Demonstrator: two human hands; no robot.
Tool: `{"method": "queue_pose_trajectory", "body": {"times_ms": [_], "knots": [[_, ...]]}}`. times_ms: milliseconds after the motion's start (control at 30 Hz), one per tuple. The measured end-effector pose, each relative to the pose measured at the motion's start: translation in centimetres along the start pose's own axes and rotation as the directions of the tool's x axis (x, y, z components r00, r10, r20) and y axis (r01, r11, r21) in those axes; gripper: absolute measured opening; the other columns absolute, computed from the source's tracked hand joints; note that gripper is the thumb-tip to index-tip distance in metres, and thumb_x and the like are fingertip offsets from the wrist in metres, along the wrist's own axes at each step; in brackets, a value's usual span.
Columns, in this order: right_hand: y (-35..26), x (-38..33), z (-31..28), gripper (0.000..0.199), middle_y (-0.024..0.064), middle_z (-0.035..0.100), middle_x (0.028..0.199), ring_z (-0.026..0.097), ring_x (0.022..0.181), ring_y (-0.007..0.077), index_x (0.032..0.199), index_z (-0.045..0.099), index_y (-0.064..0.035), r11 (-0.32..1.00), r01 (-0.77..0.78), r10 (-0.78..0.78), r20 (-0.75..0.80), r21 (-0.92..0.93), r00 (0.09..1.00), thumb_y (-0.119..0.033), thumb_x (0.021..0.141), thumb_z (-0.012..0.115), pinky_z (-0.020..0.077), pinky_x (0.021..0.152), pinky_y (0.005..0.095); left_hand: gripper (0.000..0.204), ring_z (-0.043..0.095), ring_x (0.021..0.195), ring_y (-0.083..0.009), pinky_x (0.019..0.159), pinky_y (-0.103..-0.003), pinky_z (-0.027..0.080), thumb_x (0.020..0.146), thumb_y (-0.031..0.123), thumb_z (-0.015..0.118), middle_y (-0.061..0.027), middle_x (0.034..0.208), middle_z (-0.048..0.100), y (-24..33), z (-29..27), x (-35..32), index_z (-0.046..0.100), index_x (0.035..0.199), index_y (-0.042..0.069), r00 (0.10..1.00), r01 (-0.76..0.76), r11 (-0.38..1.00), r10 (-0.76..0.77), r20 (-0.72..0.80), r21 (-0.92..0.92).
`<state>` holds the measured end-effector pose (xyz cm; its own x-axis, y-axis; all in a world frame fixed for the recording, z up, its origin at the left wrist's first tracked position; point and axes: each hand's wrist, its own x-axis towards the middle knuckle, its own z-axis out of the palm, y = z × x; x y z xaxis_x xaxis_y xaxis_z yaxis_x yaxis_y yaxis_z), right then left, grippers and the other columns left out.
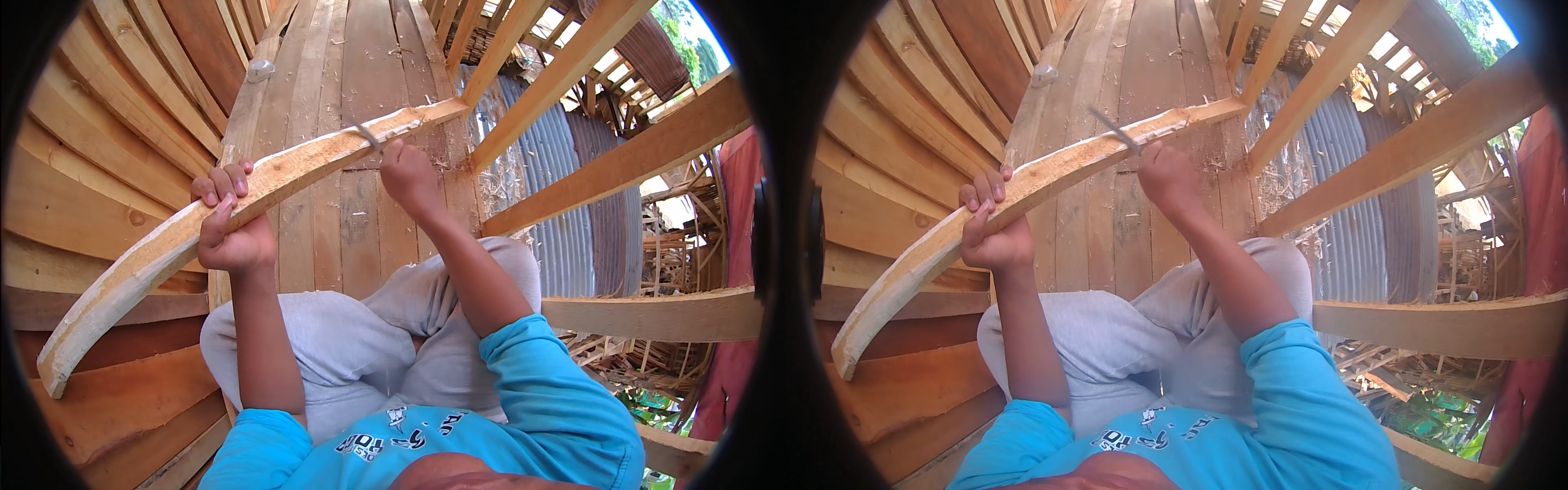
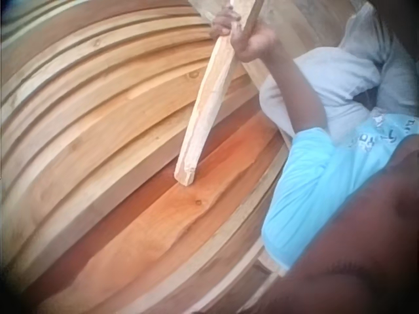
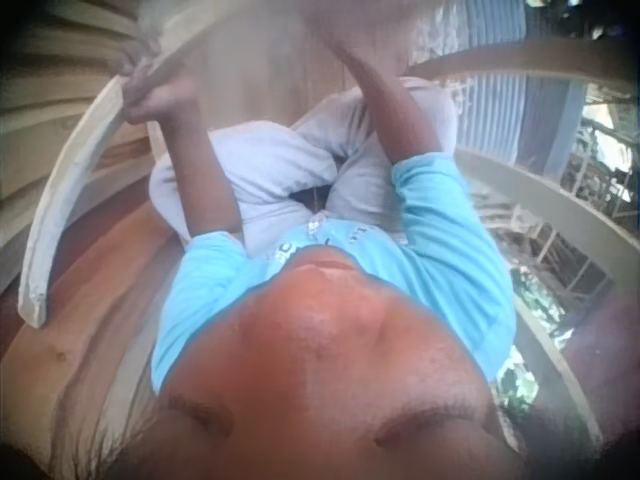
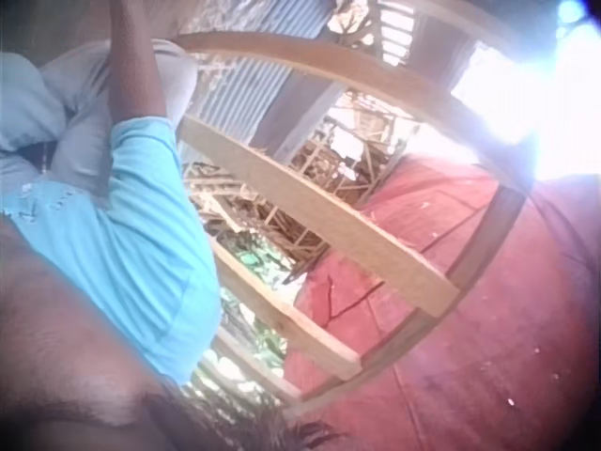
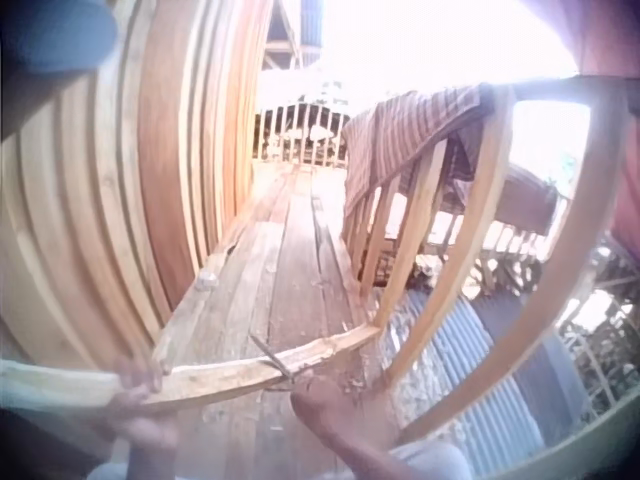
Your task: The person sits on a wooden floor and uses a knife to carve a long piece of wood, removing thin shavings along its length. The person holds the wood with one hand and scrapes the surface with the knife in the other hand.
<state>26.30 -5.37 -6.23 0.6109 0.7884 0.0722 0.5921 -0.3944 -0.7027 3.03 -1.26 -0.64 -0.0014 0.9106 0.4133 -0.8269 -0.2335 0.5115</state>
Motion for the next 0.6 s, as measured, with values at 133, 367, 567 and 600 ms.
{"method": "queue_pose_trajectory", "body": {"times_ms": [133,367,567,600], "knots": [[0.0,1.6,-2.6,0.056,0.0349,0.065,0.095,0.062,0.096,0.0527,0.09,0.067,0.0084,0.996,-0.068,0.064,0.077,0.051,0.995,-0.035,0.098,0.032,0.0461,0.092,0.0568,0.027,0.044,0.077,-0.017,0.101,-0.042,0.036,0.063,0.009,0.056,-0.0012,0.072,0.039,-0.1,0.6,-0.1,0.039,0.083,0.016,0.999,-0.008,1.0,0.008,-0.037,0.021],[1.2,0.6,0.8,0.053,0.0325,0.067,0.094,0.064,0.096,0.0507,0.089,0.07,0.0068,0.997,-0.033,0.031,-0.036,-0.071,0.999,-0.035,0.095,0.037,0.0483,0.089,0.0541,0.026,0.044,0.079,-0.0169,0.101,-0.042,0.036,0.064,0.009,0.055,-0.0013,0.074,0.04,-0.1,0.2,0.0,0.04,0.084,0.015,1.0,-0.014,1.0,0.014,0.016,0.01],[3.0,1.6,0.5,0.053,0.0325,0.067,0.093,0.062,0.096,0.0527,0.087,0.069,0.0074,0.999,-0.005,0.002,-0.073,-0.05,0.997,-0.033,0.095,0.036,0.0463,0.092,0.0569,0.024,0.044,0.078,-0.0158,0.103,-0.043,0.035,0.064,0.011,0.057,0.0001,0.072,0.04,-0.1,0.5,0.0,0.04,0.08,0.016,1.0,0.005,1.0,-0.005,-0.005,0.013],[1.5,1.1,0.4,0.053,0.0331,0.066,0.096,0.062,0.098,0.0525,0.089,0.069,0.0079,0.995,0.004,-0.004,-0.006,-0.096,1.0,-0.032,0.095,0.035,0.046,0.093,0.0567,0.024,0.044,0.078,-0.0158,0.103,-0.043,0.034,0.064,0.011,0.057,0.0002,0.072,0.04,0.1,0.2,0.1,0.04,0.081,0.016,1.0,-0.006,1.0,0.007,-0.012,0.022]]}}
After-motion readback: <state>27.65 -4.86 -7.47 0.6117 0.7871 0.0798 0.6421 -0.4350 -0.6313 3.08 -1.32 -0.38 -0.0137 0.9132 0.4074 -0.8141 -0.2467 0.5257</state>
